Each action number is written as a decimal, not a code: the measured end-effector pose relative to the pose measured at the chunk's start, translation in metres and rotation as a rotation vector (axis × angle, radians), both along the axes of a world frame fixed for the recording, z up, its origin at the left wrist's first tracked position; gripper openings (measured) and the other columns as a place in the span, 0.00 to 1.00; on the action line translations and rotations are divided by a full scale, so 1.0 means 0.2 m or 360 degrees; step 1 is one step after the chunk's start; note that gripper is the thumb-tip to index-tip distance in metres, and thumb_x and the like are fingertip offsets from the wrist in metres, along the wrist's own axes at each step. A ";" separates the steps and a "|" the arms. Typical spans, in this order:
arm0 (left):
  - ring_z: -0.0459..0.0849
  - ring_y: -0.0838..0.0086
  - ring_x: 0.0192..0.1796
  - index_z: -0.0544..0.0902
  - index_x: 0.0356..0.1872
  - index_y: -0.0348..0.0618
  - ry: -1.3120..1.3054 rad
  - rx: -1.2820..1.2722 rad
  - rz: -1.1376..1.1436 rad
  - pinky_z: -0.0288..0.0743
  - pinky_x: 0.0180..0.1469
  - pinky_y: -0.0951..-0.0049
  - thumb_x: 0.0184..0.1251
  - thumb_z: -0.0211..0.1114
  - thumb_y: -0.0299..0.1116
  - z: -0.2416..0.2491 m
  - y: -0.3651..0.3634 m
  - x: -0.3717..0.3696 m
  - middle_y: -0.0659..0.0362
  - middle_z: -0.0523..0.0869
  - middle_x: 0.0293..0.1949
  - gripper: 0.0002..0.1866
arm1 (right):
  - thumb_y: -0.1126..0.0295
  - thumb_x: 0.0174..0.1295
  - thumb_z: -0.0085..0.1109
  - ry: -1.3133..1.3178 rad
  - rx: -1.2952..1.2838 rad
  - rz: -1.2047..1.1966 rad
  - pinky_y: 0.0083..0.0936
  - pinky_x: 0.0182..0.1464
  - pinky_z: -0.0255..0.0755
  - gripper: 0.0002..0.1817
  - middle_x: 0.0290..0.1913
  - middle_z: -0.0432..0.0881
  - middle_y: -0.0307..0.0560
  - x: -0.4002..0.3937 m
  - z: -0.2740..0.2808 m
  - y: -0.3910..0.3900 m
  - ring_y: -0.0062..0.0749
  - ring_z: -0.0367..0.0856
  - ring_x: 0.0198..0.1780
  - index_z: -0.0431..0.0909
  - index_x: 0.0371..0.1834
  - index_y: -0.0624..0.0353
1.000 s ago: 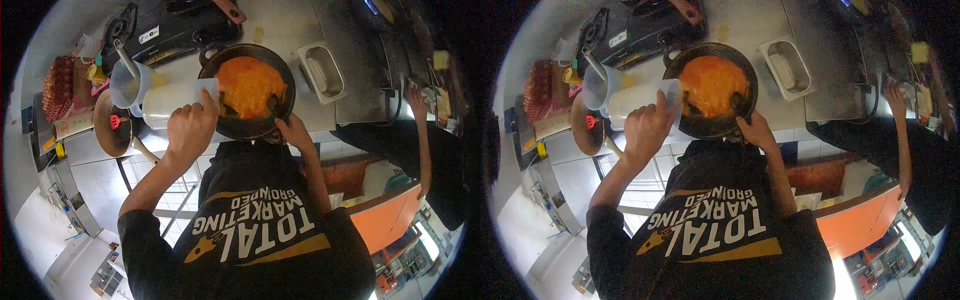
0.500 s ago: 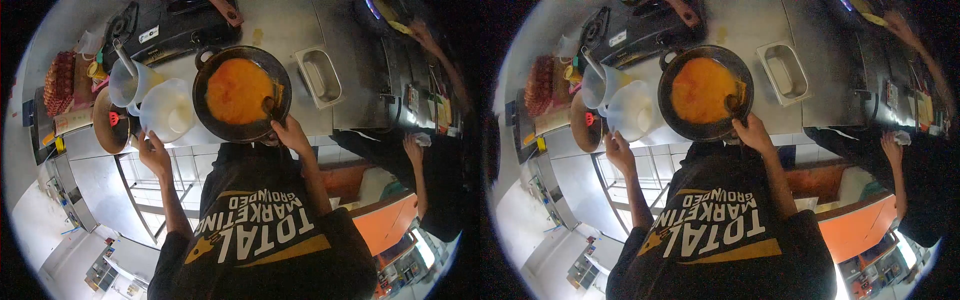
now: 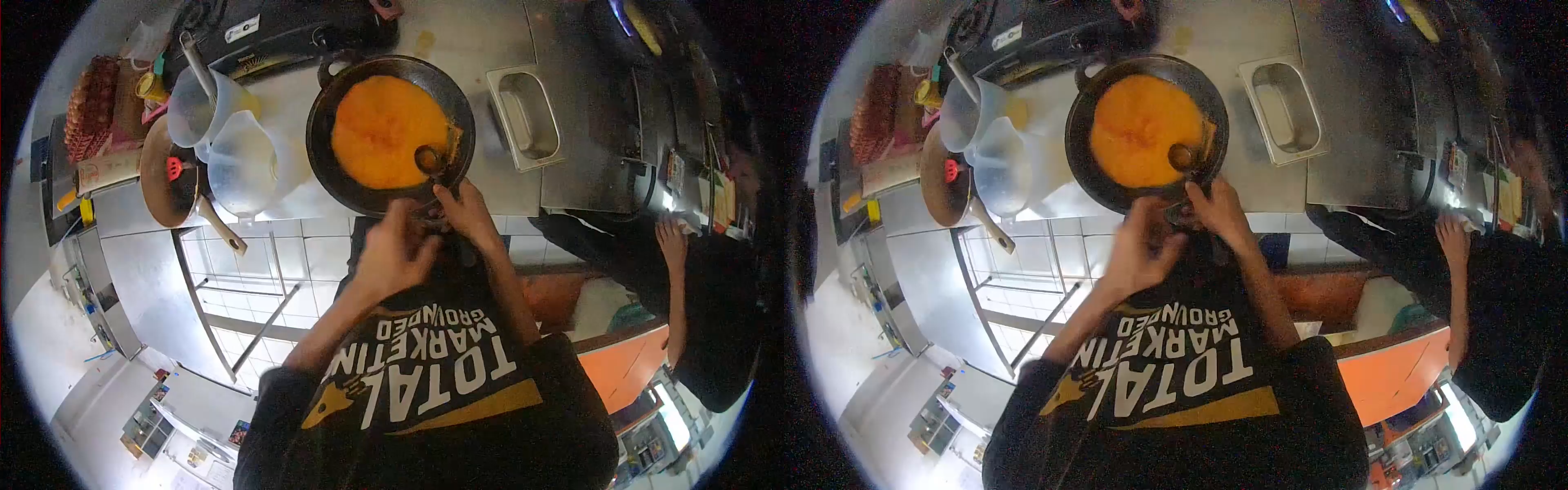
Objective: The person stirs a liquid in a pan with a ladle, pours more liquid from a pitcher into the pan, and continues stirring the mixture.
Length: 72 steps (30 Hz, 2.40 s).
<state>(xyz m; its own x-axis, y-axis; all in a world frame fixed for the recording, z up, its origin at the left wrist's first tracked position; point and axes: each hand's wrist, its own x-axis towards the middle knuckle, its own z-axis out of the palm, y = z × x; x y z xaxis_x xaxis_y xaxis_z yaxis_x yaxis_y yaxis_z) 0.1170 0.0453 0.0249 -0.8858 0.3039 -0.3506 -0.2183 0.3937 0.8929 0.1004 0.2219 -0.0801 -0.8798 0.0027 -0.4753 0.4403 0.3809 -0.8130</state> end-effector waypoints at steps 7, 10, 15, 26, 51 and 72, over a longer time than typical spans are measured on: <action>0.87 0.47 0.40 0.55 0.60 0.33 0.0046 -0.0179 -0.0157 0.82 0.42 0.59 0.50 0.76 0.33 -0.14 0.22 -0.06 0.40 0.84 0.35 0.43 | 0.51 0.67 0.54 -0.0215 -0.0279 -0.0059 0.46 0.52 0.73 0.27 0.45 0.81 0.70 0.00 -0.05 0.02 0.63 0.80 0.51 0.76 0.48 0.72; 0.85 0.43 0.41 0.54 0.62 0.31 0.0004 -0.0356 -0.0276 0.82 0.44 0.57 0.47 0.77 0.34 -0.15 0.23 -0.07 0.38 0.83 0.37 0.46 | 0.51 0.68 0.54 -0.0168 -0.0119 0.0004 0.45 0.51 0.73 0.27 0.45 0.82 0.70 0.03 -0.12 0.02 0.61 0.81 0.50 0.78 0.48 0.71; 0.83 0.37 0.43 0.53 0.63 0.30 0.0296 -0.0534 -0.0242 0.80 0.46 0.51 0.47 0.75 0.31 -0.18 0.25 -0.05 0.33 0.81 0.40 0.46 | 0.52 0.71 0.49 -0.0066 -0.0279 0.0027 0.45 0.50 0.73 0.26 0.41 0.83 0.69 -0.01 0.01 0.00 0.61 0.82 0.48 0.78 0.45 0.71; 0.80 0.35 0.42 0.58 0.62 0.24 0.0502 -0.0600 -0.0434 0.76 0.45 0.44 0.53 0.60 0.21 -0.21 0.13 -0.06 0.30 0.79 0.40 0.33 | 0.56 0.74 0.44 -0.0154 -0.0202 0.0117 0.47 0.43 0.72 0.25 0.36 0.80 0.72 0.04 -0.04 -0.02 0.62 0.82 0.43 0.76 0.39 0.74; 0.84 0.47 0.34 0.76 0.63 0.49 0.0814 -0.0841 -0.0382 0.79 0.37 0.52 0.54 0.58 0.21 -0.29 0.02 -0.29 0.43 0.82 0.34 0.30 | 0.62 0.73 0.47 0.0472 0.0396 -0.0240 0.50 0.41 0.71 0.18 0.35 0.77 0.73 0.03 -0.04 -0.05 0.71 0.78 0.41 0.70 0.44 0.73; 0.85 0.49 0.35 0.76 0.62 0.52 0.0731 -0.1078 -0.0502 0.81 0.37 0.52 0.56 0.61 0.26 -0.23 -0.04 -0.46 0.44 0.84 0.37 0.28 | 0.65 0.71 0.47 0.0305 0.0356 -0.0185 0.56 0.45 0.68 0.16 0.41 0.78 0.75 -0.05 -0.02 -0.01 0.74 0.75 0.44 0.70 0.47 0.72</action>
<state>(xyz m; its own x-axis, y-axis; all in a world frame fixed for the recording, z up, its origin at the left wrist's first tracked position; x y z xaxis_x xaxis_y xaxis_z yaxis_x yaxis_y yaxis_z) 0.0249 0.0374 -0.0215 -0.8934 0.4143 -0.1738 0.3140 0.8525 0.4178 0.0913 0.2200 -0.0839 -0.9411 0.1941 -0.2769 0.3380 0.5156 -0.7873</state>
